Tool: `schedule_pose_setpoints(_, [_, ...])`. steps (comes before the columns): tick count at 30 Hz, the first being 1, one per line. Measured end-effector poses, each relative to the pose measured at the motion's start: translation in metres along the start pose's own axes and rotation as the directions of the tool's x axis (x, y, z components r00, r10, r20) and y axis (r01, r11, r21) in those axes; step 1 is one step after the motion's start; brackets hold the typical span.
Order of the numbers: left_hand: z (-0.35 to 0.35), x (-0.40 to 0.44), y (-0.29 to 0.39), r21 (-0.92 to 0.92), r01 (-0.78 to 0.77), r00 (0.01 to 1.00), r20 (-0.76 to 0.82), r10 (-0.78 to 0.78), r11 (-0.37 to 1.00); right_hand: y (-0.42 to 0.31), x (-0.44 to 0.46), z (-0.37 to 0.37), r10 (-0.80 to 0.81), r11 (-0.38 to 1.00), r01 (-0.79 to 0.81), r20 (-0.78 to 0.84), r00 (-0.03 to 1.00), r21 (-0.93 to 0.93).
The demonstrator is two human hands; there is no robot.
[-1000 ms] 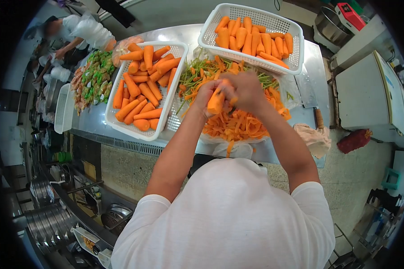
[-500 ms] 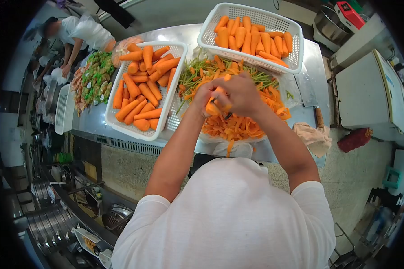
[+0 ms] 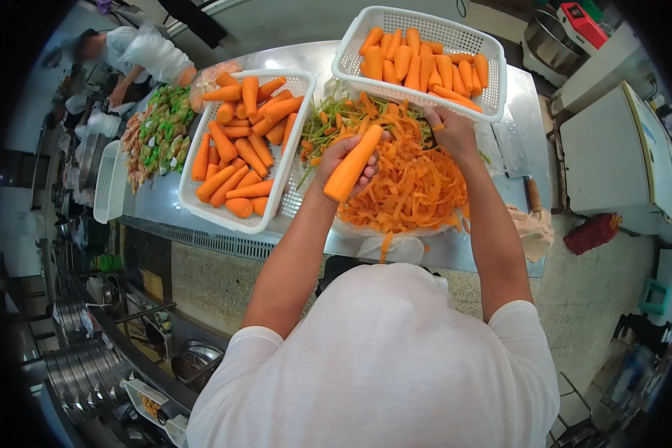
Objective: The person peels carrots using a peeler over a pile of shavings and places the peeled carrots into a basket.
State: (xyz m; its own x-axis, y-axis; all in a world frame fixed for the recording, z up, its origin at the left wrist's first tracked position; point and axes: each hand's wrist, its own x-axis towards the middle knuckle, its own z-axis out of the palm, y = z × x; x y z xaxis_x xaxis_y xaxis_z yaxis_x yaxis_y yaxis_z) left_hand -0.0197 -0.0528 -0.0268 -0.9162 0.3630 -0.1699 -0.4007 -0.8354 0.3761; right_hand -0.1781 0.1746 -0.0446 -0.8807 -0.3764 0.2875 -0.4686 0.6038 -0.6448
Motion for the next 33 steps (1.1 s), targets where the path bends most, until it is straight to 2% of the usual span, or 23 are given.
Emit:
schedule_pose_setpoints(2, [-0.005,-0.001,0.0,0.047,-0.007,0.999,0.032,0.005,0.999,0.003,-0.008,-0.001,-0.017,0.998,0.019,-0.025,1.0,0.059])
schedule_pose_setpoints(4, [-0.009,0.0,-0.001,0.051,-0.009,1.0,0.014,0.008,0.999,0.001,-0.017,-0.005,0.112,0.983,-0.122,0.076,0.991,0.137])
schedule_pose_setpoints(12, [-0.014,0.009,-0.002,0.022,-0.055,0.993,-0.103,0.057,0.998,-0.025,-0.055,-0.022,0.059,0.942,-0.099,0.133,0.989,0.32])
schedule_pose_setpoints(14, [-0.024,0.02,0.009,0.243,0.078,0.958,-0.286,-0.005,0.967,-0.027,-0.061,-0.028,0.042,0.931,-0.096,0.158,0.986,0.353])
schedule_pose_setpoints(15, [-0.02,0.033,0.013,0.236,0.076,0.958,-0.287,-0.005,0.969,-0.027,-0.062,-0.028,0.024,0.939,-0.073,0.149,0.989,0.337])
schedule_pose_setpoints(16, [-0.008,0.052,0.016,0.327,-0.029,0.888,-0.426,0.174,0.945,-0.028,-0.065,-0.028,0.005,0.945,-0.052,0.144,0.989,0.322])
schedule_pose_setpoints(17, [0.006,0.068,0.021,0.429,-0.111,0.769,-0.535,0.351,0.896,-0.029,-0.066,-0.026,0.004,0.945,-0.056,0.158,0.987,0.322])
schedule_pose_setpoints(19, [0.038,0.087,0.037,0.437,-0.397,0.721,-0.396,0.569,0.807,-0.026,-0.067,-0.024,0.062,0.919,-0.107,0.129,0.99,0.379])
schedule_pose_setpoints(20, [0.054,0.088,0.045,0.436,-0.399,0.719,-0.398,0.57,0.807,-0.027,-0.066,-0.026,0.06,0.919,-0.106,0.132,0.989,0.379])
schedule_pose_setpoints(22, [0.075,0.09,0.053,0.269,-0.606,0.707,-0.25,0.662,0.749,-0.029,-0.07,-0.032,0.142,0.893,-0.186,0.137,0.98,0.41])
schedule_pose_setpoints(23, [0.079,0.089,0.052,0.268,-0.603,0.71,-0.25,0.659,0.751,-0.026,-0.072,-0.033,0.145,0.893,-0.189,0.136,0.98,0.409])
schedule_pose_setpoints(24, [0.082,0.085,0.049,0.362,-0.597,0.714,-0.168,0.68,0.716,-0.02,-0.073,-0.033,0.165,0.89,-0.199,0.117,0.979,0.41])
schedule_pose_setpoints(25, [0.083,0.078,0.045,0.452,-0.588,0.719,-0.087,0.69,0.671,-0.015,-0.075,-0.033,0.186,0.886,-0.211,0.101,0.977,0.413])
schedule_pose_setpoints(26, [0.076,0.066,0.034,0.648,-0.446,0.79,-0.04,0.612,0.617,-0.008,-0.078,-0.034,0.19,0.884,-0.214,0.099,0.977,0.415])
schedule_pose_setpoints(27, [0.063,0.051,0.018,0.81,-0.291,0.856,-0.016,0.516,0.509,0.0,-0.08,-0.036,0.215,0.877,-0.232,0.088,0.973,0.421])
schedule_pose_setpoints(28, [0.053,0.031,-0.001,0.955,-0.104,0.913,-0.019,0.408,0.277,0.008,-0.084,-0.038,0.244,0.868,-0.253,0.077,0.967,0.427])
schedule_pose_setpoints(29, [0.043,0.008,-0.022,0.998,0.063,0.953,-0.058,0.297,-0.006,0.015,-0.088,-0.04,0.26,0.864,-0.266,0.072,0.963,0.427])
schedule_pose_setpoints(30, [0.032,-0.011,-0.04,0.972,0.015,0.983,0.029,0.181,-0.236,0.021,-0.092,-0.041,0.249,0.866,-0.233,0.022,0.968,0.442])
schedule_pose_setpoints(32, [0.007,-0.045,-0.074,0.913,0.065,0.996,-0.033,0.085,-0.403,0.029,-0.099,-0.046,0.241,0.867,-0.205,-0.021,0.97,0.454])
schedule_pose_setpoints(33, [-0.003,-0.055,-0.089,0.913,0.068,0.996,-0.036,0.086,-0.401,0.029,-0.102,-0.051,0.3,0.829,-0.274,0.025,0.954,0.487])
